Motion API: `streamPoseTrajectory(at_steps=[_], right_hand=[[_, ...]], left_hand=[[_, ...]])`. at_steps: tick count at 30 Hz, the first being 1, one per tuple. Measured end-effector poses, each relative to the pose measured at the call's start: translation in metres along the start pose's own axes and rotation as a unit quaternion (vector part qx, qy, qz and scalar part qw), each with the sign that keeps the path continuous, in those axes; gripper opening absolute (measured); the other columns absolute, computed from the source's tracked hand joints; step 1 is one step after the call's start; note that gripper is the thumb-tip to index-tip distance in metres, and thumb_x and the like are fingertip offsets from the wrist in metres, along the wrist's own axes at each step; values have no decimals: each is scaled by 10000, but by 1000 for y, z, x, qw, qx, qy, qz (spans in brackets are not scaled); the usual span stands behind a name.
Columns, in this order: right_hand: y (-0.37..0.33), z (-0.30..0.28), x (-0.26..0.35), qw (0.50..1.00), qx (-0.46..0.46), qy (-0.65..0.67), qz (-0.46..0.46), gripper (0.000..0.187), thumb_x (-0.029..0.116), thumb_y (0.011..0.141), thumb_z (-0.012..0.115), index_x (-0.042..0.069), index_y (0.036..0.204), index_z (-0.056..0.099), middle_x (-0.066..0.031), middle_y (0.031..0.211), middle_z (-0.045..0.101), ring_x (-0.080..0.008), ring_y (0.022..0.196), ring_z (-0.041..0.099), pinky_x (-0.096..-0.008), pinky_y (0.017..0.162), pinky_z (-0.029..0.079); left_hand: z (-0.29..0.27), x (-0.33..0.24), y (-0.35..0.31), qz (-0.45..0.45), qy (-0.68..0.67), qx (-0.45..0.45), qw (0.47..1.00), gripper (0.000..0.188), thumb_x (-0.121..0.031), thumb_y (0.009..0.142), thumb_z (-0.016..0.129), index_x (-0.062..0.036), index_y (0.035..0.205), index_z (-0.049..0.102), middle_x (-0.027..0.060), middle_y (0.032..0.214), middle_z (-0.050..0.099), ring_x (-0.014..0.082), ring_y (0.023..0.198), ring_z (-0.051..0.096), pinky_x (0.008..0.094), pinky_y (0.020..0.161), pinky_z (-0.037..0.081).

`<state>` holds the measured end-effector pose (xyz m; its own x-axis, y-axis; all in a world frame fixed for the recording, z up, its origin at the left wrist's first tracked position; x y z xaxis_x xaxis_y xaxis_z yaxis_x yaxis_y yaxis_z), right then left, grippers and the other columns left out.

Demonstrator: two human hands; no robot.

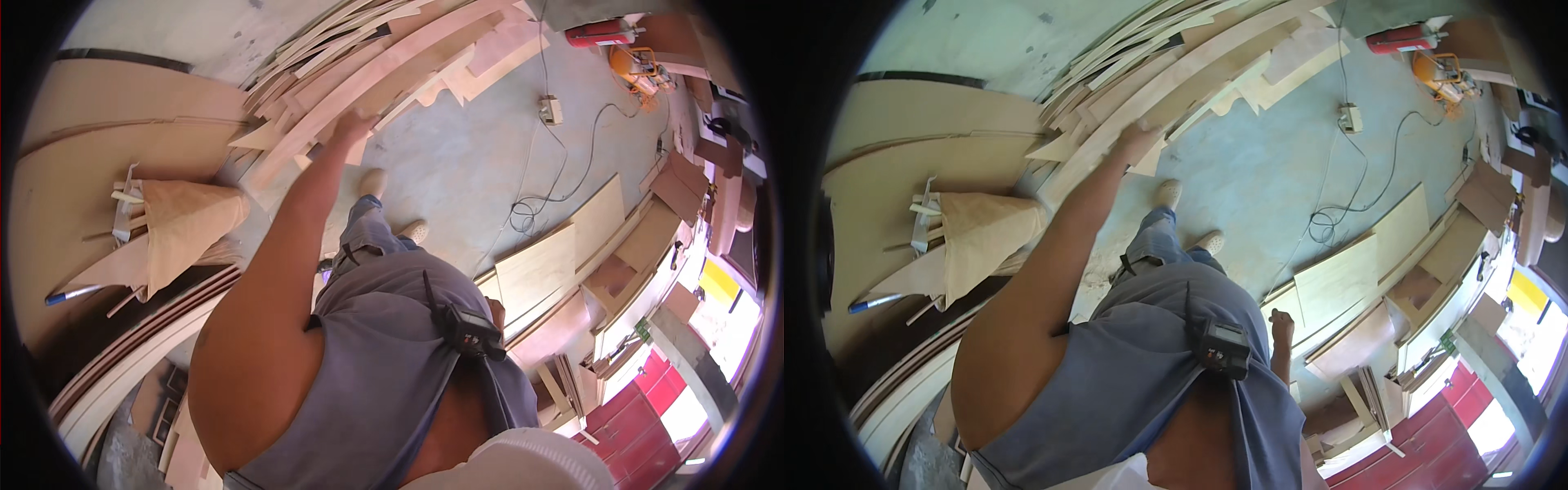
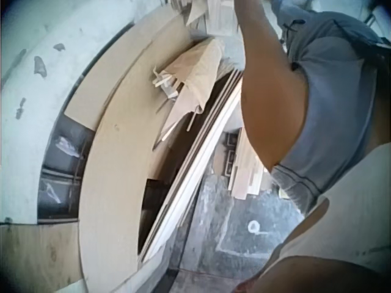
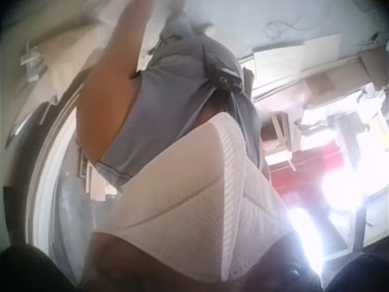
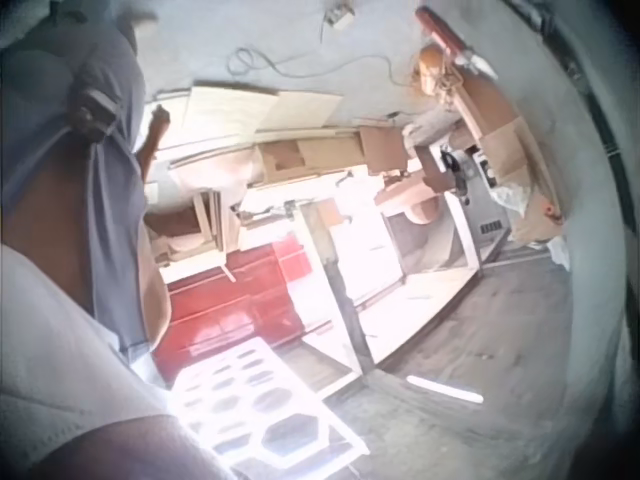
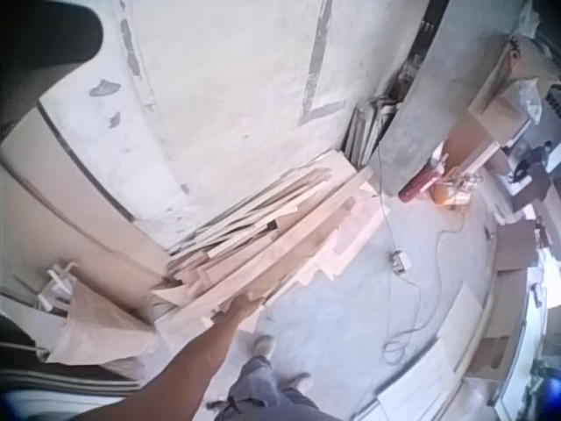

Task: The person collects wooden planks and strips from the floor and stacks them onto piles, disconnects power cords from a power strip, and sweeps the workshop floor using a broom.

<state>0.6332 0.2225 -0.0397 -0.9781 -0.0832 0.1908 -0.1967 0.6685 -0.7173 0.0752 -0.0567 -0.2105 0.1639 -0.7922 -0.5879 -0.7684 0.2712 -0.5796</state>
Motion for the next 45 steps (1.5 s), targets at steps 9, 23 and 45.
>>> streamPoseTrajectory(at_steps=[9,23,45], right_hand=[[28,38,10,934,13,-226,-277,198,195,834,541,29,765,624,-194,822,620,-379,771,580,-427,751,454],[37,23,45,993,-65,-8,-102,354,336,822,563,-9,799,636,-170,790,645,-295,779,620,-389,715,472],[-227,306,-102,916,190,341,-90,285,274,753,626,38,911,633,-134,893,649,-231,809,601,-355,761,455]], left_hand=[[62,171,-125,-201,49,36,978,801,-543,742,590,90,1222,483,291,1233,505,371,1158,506,393,982,395],[26,184,-66,-233,-267,86,931,359,-371,837,582,-73,1037,583,50,743,630,251,671,631,374,545,465],[19,24,-157,37,342,352,871,294,-308,796,586,-44,882,682,133,801,669,221,733,646,372,699,503]])
Point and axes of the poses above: each hand's wrist, its own y-axis towards the middle knuckle, its own z-axis out of the palm, x = y × z, the point moved 5 cm from there along y, towards the middle knuckle
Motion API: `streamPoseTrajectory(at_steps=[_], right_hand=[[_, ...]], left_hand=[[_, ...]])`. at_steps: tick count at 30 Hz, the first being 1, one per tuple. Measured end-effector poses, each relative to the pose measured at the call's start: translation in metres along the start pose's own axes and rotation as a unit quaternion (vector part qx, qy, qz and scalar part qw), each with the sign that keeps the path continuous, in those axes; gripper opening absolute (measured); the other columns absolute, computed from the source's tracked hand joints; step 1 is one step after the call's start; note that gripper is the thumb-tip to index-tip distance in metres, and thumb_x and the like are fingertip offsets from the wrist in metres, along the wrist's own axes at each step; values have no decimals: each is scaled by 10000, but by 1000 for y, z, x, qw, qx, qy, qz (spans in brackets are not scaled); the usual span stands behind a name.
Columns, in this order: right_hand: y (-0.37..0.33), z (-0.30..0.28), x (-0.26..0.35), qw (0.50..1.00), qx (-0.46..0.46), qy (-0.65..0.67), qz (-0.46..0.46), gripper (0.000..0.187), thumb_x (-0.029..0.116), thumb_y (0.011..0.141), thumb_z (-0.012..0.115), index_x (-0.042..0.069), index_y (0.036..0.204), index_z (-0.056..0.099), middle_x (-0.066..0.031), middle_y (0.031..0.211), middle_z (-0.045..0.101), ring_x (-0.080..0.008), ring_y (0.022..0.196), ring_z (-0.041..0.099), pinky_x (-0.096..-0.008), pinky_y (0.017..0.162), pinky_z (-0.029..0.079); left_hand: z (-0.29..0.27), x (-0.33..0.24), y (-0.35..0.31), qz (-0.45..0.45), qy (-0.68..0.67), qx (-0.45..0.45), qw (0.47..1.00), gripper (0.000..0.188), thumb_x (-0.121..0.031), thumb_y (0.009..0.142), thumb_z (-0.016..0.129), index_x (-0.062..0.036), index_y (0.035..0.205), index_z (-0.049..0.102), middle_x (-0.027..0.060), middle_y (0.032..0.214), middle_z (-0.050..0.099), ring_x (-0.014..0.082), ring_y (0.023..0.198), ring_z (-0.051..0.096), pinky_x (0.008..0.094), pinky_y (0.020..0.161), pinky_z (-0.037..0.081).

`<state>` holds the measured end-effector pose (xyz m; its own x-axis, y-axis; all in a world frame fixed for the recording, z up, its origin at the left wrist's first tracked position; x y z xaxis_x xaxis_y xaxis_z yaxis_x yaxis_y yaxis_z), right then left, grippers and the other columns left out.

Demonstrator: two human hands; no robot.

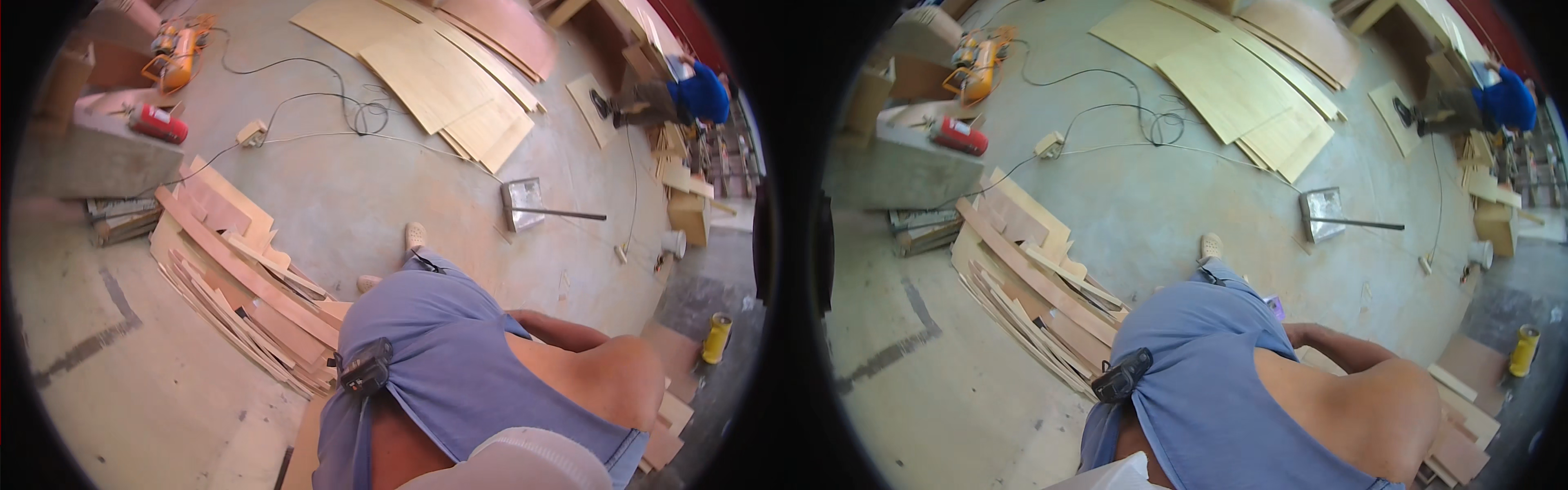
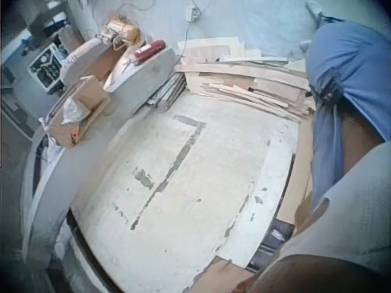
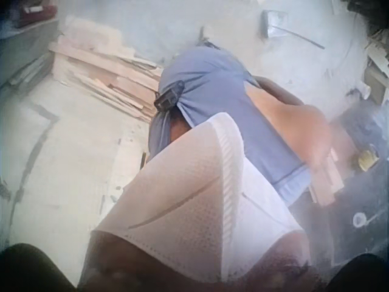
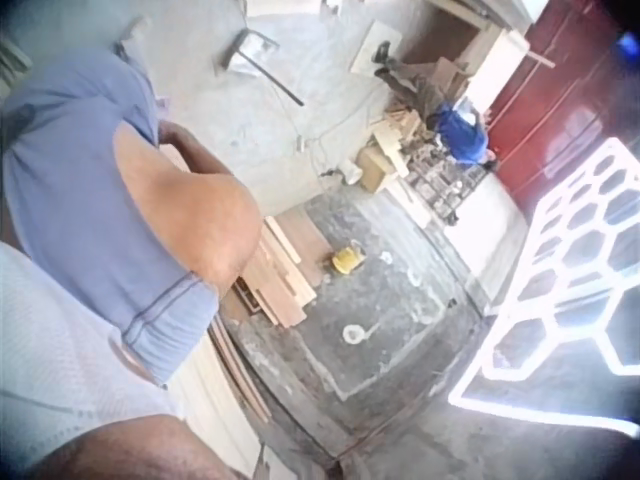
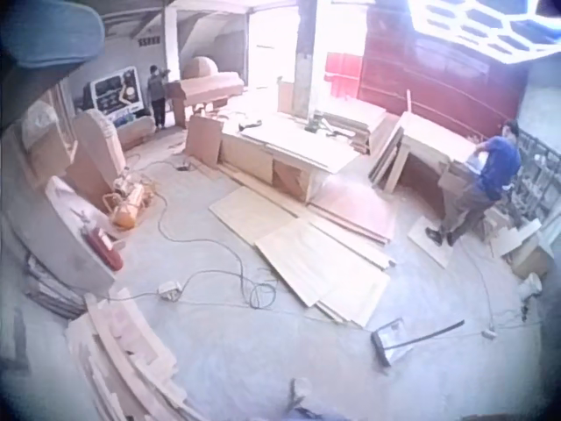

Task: The person collects wooden planks and strips from the floor and stacks them onto piles, disconnects power cords from a power strip, and sweeps the workshop floor using a broom.

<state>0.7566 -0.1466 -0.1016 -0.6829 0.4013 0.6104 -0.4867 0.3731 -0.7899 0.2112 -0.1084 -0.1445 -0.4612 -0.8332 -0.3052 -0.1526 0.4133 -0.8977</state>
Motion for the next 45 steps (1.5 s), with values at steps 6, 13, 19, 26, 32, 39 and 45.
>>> streamPoseTrajectory(at_steps=[6,13,19,26,32,39,45], right_hand=[[-3,-10,-5,998,-27,56,-7,325,292,771,592,28,961,593,-149,946,619,-241,860,579,-355,795,439],[-7,-13,-8,995,-44,94,-10,373,313,793,554,17,1020,548,-166,1007,585,-253,919,553,-356,834,421],[-2,-9,6,987,-85,136,4,414,330,811,520,7,1069,508,-181,1060,556,-263,970,531,-357,868,405],[18,-10,48,966,-164,196,28,462,351,832,481,-5,1128,463,-198,1121,522,-275,1029,504,-357,907,387],[32,-6,96,933,-230,266,75,504,368,851,448,-14,1178,423,-212,1174,492,-285,1080,482,-358,941,371],[71,7,171,877,-291,368,103,552,389,872,409,-26,1236,377,-229,1235,458,-297,1139,456,-358,980,353],[125,18,218,818,-361,443,73,594,406,891,376,-36,1286,338,-244,1288,429,-308,1190,433,-359,1013,338]], left_hand=[[-9,-92,8,24,65,-23,997,300,-313,790,593,-45,891,681,135,813,670,224,746,646,370,709,503],[8,-239,30,93,146,-27,984,307,-319,784,602,-46,902,681,137,827,670,227,761,648,368,720,503],[44,-325,62,118,183,13,976,315,-323,778,610,-47,911,681,139,839,671,230,774,648,367,729,503],[56,-398,128,146,245,65,956,325,-329,771,619,-48,922,681,141,852,672,233,789,650,365,741,503],[68,-471,182,166,292,126,933,334,-334,765,626,-49,931,680,143,864,672,236,802,650,363,750,503],[74,-586,227,206,348,175,898,346,-340,759,635,-50,942,680,146,878,673,239,817,652,361,761,503],[86,-645,241,235,444,217,837,356,-345,753,643,-51,951,680,148,890,673,242,830,652,360,771,503]])
Point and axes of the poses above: each hand's wrist, its own y-axis towards the middle knuckle, its own z-axis out of the palm, x = y × z, the point moved 5 cm from there along y, towards the middle knuckle
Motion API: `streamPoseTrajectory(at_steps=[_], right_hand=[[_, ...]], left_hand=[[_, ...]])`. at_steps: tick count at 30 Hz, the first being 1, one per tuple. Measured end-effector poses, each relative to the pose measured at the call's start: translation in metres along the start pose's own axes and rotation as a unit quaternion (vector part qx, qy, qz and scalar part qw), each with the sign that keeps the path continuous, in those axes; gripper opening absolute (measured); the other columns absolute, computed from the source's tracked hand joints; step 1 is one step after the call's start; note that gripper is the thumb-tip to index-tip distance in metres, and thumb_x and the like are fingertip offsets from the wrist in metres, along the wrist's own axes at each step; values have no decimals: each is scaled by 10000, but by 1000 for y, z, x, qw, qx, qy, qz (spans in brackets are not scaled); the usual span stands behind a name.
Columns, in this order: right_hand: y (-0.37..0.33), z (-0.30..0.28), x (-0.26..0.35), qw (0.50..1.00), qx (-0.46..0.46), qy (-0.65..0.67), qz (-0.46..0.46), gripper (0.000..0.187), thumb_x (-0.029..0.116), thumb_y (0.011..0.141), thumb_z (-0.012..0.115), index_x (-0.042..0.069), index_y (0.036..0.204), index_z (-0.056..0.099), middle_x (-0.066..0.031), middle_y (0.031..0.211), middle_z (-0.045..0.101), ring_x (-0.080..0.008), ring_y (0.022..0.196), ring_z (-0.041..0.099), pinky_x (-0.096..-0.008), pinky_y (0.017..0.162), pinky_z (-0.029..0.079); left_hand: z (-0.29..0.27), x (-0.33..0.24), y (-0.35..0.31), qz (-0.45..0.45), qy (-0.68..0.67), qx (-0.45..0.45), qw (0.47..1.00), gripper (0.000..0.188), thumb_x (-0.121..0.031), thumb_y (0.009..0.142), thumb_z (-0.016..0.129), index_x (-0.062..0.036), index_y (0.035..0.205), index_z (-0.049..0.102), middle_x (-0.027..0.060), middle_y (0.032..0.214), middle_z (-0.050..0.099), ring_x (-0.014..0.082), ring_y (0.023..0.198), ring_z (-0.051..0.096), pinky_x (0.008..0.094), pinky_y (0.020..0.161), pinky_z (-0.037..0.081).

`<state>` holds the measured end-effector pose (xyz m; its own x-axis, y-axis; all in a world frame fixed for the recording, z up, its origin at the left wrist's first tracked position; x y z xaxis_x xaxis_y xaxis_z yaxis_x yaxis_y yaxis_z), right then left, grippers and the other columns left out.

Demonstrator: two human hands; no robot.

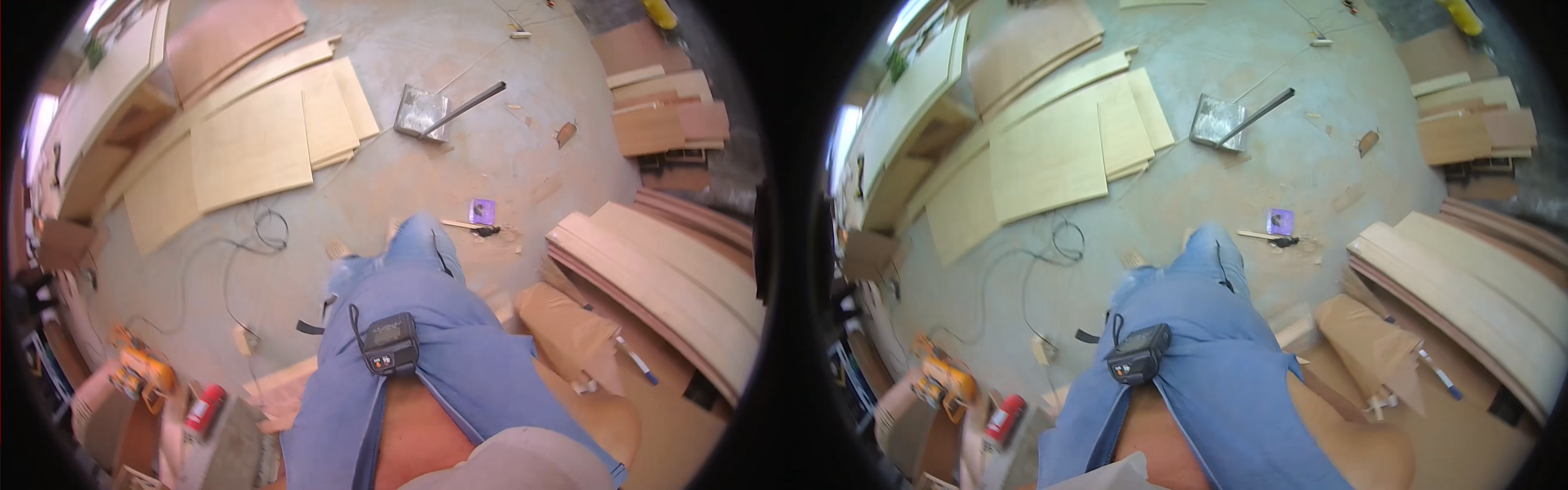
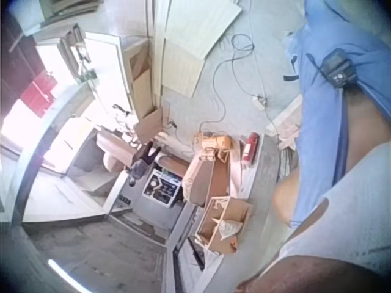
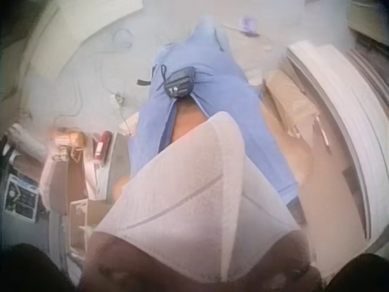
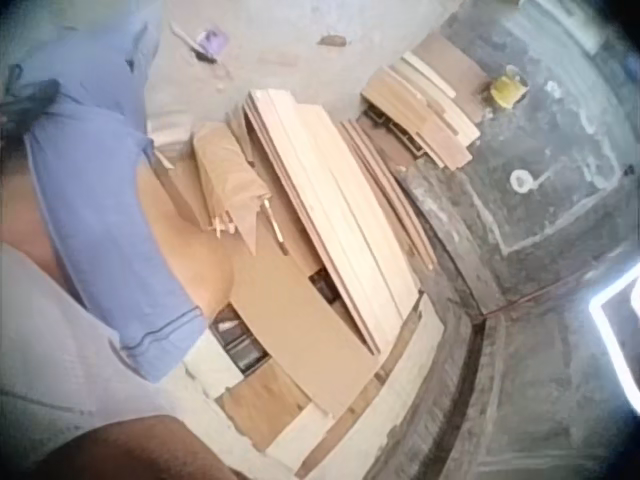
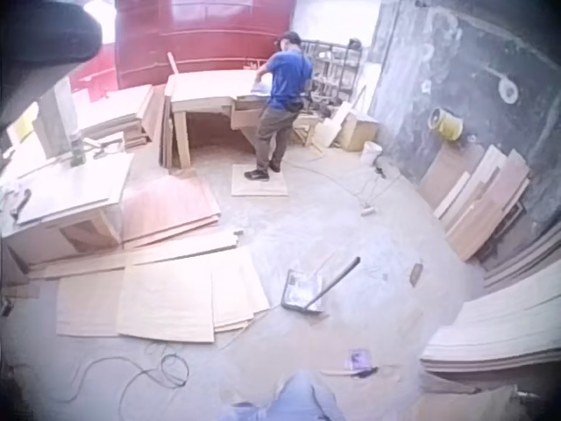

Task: The person collects wooden planks and strips from the floor and stacks them onto piles, disconnects power cords from a power strip, and sweeps the workshop floor using a broom.

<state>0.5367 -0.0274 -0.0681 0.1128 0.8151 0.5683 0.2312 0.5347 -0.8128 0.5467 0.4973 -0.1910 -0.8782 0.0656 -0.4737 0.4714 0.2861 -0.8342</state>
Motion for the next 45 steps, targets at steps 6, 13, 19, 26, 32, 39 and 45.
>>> streamPoseTrajectory(at_steps=[6,13,19,26,32,39,45], right_hand=[[34,54,1,989,-49,103,-93,636,424,909,342,-45,1336,299,-259,1340,400,-318,1241,411,-359,1047,322],[52,19,-55,982,-67,171,-49,508,382,849,407,-30,1143,451,-200,1151,506,-273,1068,490,-339,938,365],[-67,-156,-149,941,-160,225,197,306,295,718,681,13,836,673,-160,812,675,-307,804,635,-376,746,491],[-97,-392,-212,850,-486,60,193,360,297,741,640,-44,856,639,-250,911,629,-382,869,602,-434,770,479],[-54,-562,-177,830,-538,98,106,287,290,764,621,11,831,643,-210,855,635,-388,814,602,-426,725,487],[-10,-627,-293,896,-415,20,157,373,365,793,547,8,854,634,-214,868,641,-388,855,609,-441,771,489],[-75,-600,-439,913,-342,-96,201,173,237,762,553,92,728,641,-129,711,650,-274,681,630,-424,642,475]], left_hand=[[-28,-4,-13,-26,185,98,977,367,-350,747,651,-52,960,680,149,902,674,245,843,653,358,781,503],[-32,-67,-25,-40,380,165,909,381,-355,740,660,-53,971,679,152,916,675,248,859,654,356,792,503],[84,-230,21,129,507,165,836,392,-360,734,667,-54,980,679,154,928,675,251,872,655,355,802,503],[267,-452,47,210,370,158,891,432,-406,823,591,-44,1053,645,120,879,669,215,795,643,344,743,508],[370,-569,111,54,90,193,976,631,-562,911,379,-32,1221,524,111,998,622,243,853,619,392,786,497],[443,-603,197,-185,36,274,943,995,-768,747,449,-45,1402,250,236,1281,468,396,1075,528,551,860,441],[472,-648,183,-297,299,212,882,992,-646,734,604,-109,1446,171,205,1416,309,410,1154,481,551,899,442]])
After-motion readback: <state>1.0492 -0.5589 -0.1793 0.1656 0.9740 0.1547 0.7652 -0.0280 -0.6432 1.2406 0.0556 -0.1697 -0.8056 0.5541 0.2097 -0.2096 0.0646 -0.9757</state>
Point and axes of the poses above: each hand's wrist, its own y-axis towards the middle knuckle, its own z-axis out of the palm, x = y × z, the point moved 5 cm from there along y, towards the middle knuckle
